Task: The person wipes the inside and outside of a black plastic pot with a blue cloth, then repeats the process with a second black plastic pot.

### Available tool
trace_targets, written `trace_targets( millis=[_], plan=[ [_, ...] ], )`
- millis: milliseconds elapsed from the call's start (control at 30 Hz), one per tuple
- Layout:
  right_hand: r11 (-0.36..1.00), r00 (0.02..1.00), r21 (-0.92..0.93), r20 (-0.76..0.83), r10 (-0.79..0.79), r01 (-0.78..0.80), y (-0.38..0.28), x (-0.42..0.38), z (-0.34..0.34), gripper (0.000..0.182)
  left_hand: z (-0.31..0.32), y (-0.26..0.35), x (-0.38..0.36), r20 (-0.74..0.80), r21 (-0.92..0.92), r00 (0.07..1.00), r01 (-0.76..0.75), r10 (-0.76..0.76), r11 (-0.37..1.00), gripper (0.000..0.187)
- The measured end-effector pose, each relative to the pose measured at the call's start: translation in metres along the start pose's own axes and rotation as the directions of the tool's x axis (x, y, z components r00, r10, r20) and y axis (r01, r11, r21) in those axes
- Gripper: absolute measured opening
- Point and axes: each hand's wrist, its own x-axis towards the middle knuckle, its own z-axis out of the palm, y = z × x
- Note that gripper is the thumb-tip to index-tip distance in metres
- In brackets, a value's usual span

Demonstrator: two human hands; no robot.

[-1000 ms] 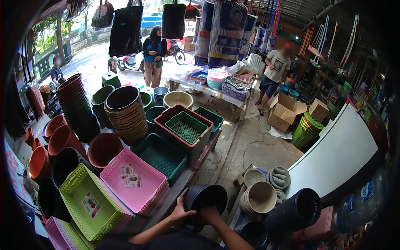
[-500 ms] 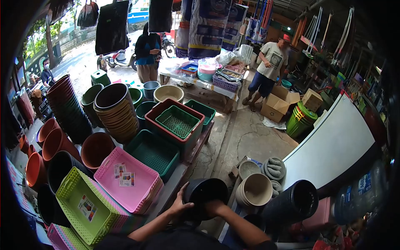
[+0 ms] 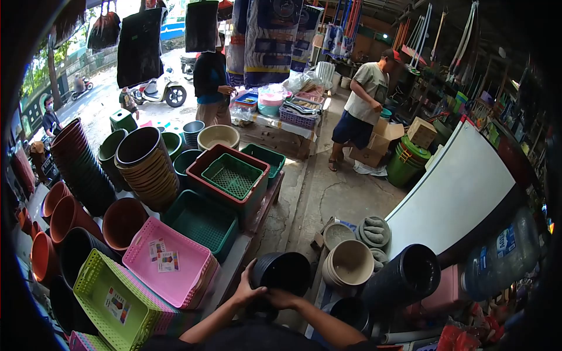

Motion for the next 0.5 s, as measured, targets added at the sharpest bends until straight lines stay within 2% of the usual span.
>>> trace_targets(
  millis=[33, 67, 100, 133, 167, 233, 267, 300, 333, 367, 400, 433, 467, 500],
  plan=[
    [0.888, 0.998, 0.458, 0.049, 0.027, -0.047, -0.004, 0.000, 0.002, 0.048, 0.002, -0.005, -0.003, -0.020, -0.054, 1.000, 0.013, -0.014, 0.998, 0.119],
    [0.887, 0.999, 0.459, 0.045, 0.031, -0.048, -0.016, -0.002, -0.001, 0.048, 0.002, -0.006, -0.004, -0.005, -0.093, 1.000, 0.017, -0.018, 0.996, 0.120],
    [0.514, 0.994, 0.856, 0.003, 0.106, -0.057, -0.028, -0.002, -0.006, 0.053, 0.005, -0.008, -0.003, 0.001, -0.094, 1.000, 0.018, -0.018, 0.995, 0.120],
    [-0.013, 0.982, 1.000, 0.005, 0.189, -0.002, -0.040, -0.004, -0.012, 0.058, 0.009, -0.001, -0.004, -0.005, -0.195, 0.999, 0.035, -0.037, 0.980, 0.120],
    [-0.018, 0.981, 1.000, 0.005, 0.193, -0.001, -0.048, -0.005, -0.022, 0.058, 0.012, 0.002, -0.005, -0.009, -0.294, 0.998, 0.053, -0.058, 0.954, 0.120],
    [-0.112, 0.973, 0.974, -0.178, 0.148, 0.196, -0.058, -0.008, -0.037, 0.061, 0.013, -0.003, -0.004, -0.001, -0.348, 0.997, 0.075, -0.080, 0.934, 0.120],
    [-0.054, 0.981, 0.987, -0.145, 0.127, 0.153, -0.046, -0.001, -0.033, 0.062, 0.014, -0.006, -0.003, 0.005, -0.400, 0.995, 0.090, -0.096, 0.912, 0.121],
    [-0.055, 0.980, 0.986, -0.149, 0.130, 0.158, -0.043, -0.003, -0.028, 0.062, 0.013, -0.009, -0.001, 0.010, -0.399, 0.995, 0.092, -0.095, 0.912, 0.121],
    [0.324, 0.976, 0.941, -0.157, 0.150, 0.101, -0.040, -0.005, -0.024, 0.064, 0.012, -0.011, 0.001, 0.025, -0.471, 0.994, 0.105, -0.106, 0.876, 0.121],
    [0.654, 0.971, 0.756, -0.169, 0.168, 0.019, -0.038, -0.006, -0.020, 0.066, 0.011, -0.014, 0.002, 0.038, -0.540, 0.992, 0.118, -0.116, 0.833, 0.121],
    [0.704, 0.980, 0.698, -0.197, 0.013, 0.131, -0.045, -0.013, -0.016, 0.063, 0.007, -0.019, 0.004, 0.049, -0.551, 0.989, 0.141, -0.137, 0.822, 0.122],
    [0.703, 0.981, 0.700, -0.194, 0.015, 0.127, -0.040, -0.015, -0.018, 0.063, 0.005, -0.003, 0.005, 0.031, -0.520, 0.994, 0.104, -0.103, 0.848, 0.122],
    [0.879, 0.996, 0.476, 0.072, -0.050, 0.010, -0.032, -0.019, -0.025, 0.059, 0.003, 0.007, 0.007, 0.014, -0.485, 0.996, 0.087, -0.092, 0.870, 0.122],
    [0.982, 0.940, 0.189, 0.339, -0.035, -0.031, -0.026, -0.023, -0.033, 0.055, 0.000, 0.011, 0.008, -0.003, -0.450, 0.997, 0.069, -0.079, 0.890, 0.122]
  ],
)
